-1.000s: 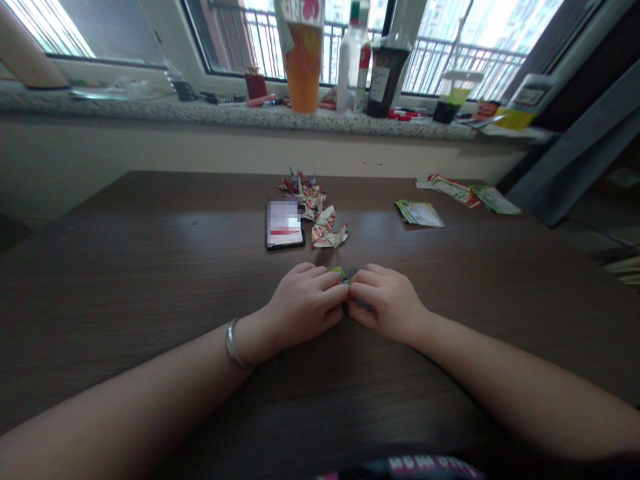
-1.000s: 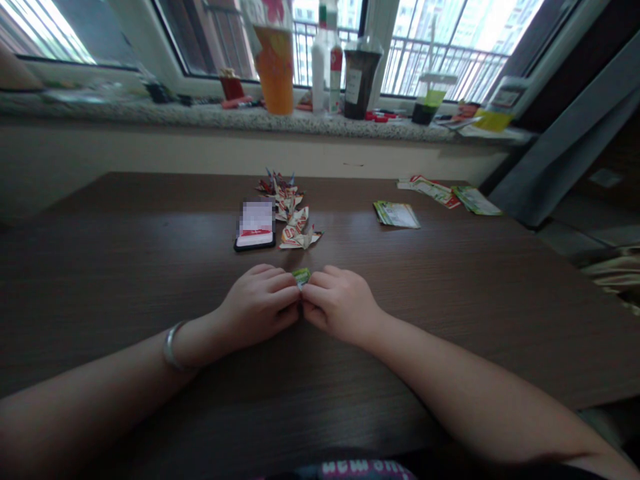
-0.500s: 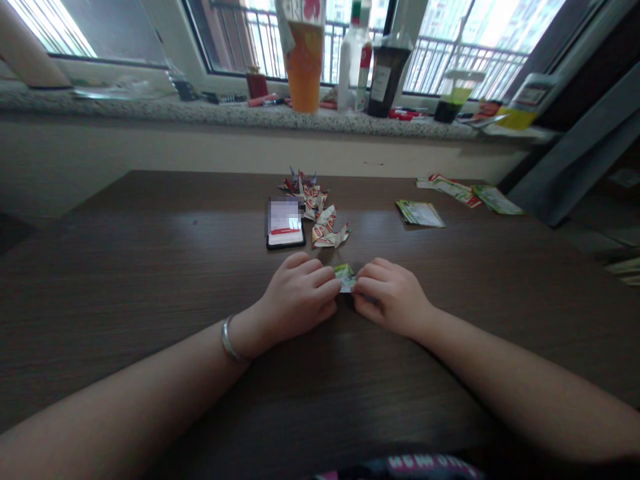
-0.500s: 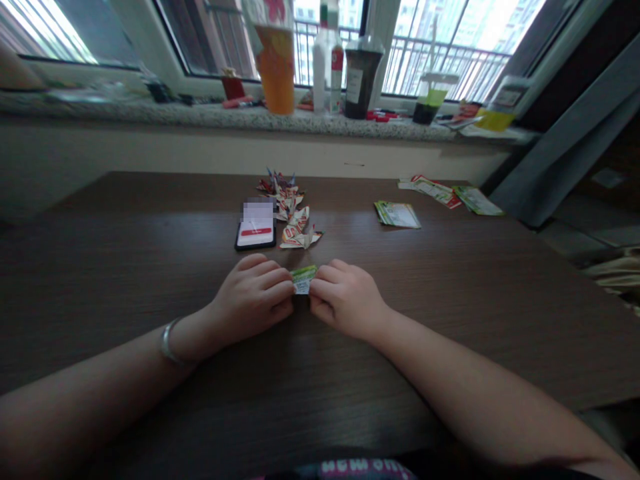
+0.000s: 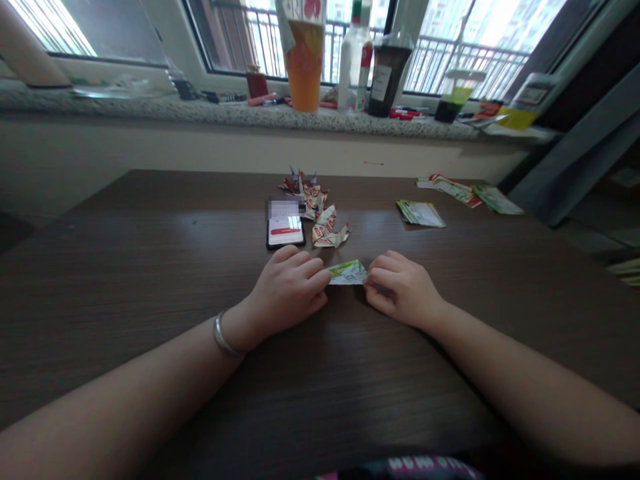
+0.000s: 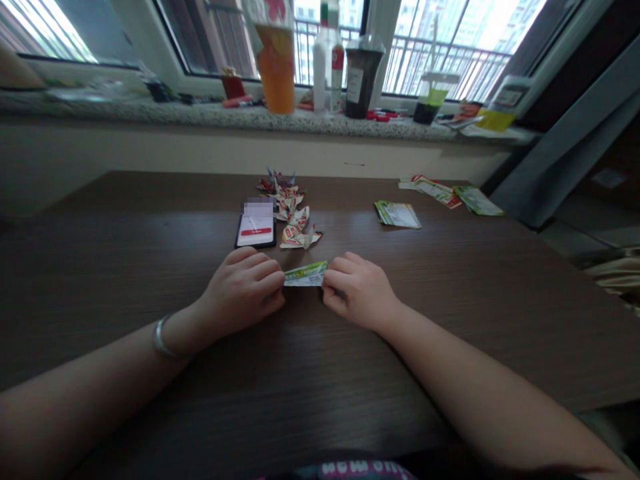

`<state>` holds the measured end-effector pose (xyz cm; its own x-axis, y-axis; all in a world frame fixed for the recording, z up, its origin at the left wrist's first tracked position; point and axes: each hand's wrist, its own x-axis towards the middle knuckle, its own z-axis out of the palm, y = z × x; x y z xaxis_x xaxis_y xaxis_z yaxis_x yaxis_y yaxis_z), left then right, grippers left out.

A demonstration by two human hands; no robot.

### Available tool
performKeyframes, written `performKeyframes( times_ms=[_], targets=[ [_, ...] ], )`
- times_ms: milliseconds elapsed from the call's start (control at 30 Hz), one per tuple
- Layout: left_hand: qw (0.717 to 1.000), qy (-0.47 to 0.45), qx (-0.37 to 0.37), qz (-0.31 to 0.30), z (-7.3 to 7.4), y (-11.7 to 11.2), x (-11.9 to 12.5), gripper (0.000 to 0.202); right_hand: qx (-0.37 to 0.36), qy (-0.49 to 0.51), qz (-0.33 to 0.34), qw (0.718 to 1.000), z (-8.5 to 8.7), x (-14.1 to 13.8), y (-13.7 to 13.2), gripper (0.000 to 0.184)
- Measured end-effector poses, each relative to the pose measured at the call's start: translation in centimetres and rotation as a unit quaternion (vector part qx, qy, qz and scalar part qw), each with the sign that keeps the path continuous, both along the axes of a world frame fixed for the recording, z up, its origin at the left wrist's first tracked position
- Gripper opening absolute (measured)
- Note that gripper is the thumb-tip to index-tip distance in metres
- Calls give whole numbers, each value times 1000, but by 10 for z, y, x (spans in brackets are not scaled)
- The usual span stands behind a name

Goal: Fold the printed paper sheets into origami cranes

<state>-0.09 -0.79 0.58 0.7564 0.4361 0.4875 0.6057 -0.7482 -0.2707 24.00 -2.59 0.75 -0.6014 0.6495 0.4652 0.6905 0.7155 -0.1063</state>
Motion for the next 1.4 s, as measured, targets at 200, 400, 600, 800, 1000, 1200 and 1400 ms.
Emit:
performKeyframes(
  times_ms=[200,400,600,800,1000,1200,1400],
  targets=[
    [1000,7,-7,11,-1,1,-2,8,-11,2,-7,1000,0,4,1,11],
    [997,-41,-58,34,-2,0,-4,10,-35,30,-37,998,-1,8,2,8],
    [994,-68,-73,-49,-2,-2,2,14,-51,38,-16,998,0,-4,-1,7],
    [993,-78,-64,-57,1,-1,6,17,-49,48,-26,997,-1,-12,-3,7],
    [993,-75,-64,-62,0,-1,6,17,-52,53,-61,995,-2,-10,-3,7],
    [993,-84,-66,-60,-3,1,4,15,-58,44,-77,994,0,-6,-3,8],
    [992,-87,-68,-55,-8,3,-1,11,-66,51,-80,993,-2,3,1,8]
  ],
)
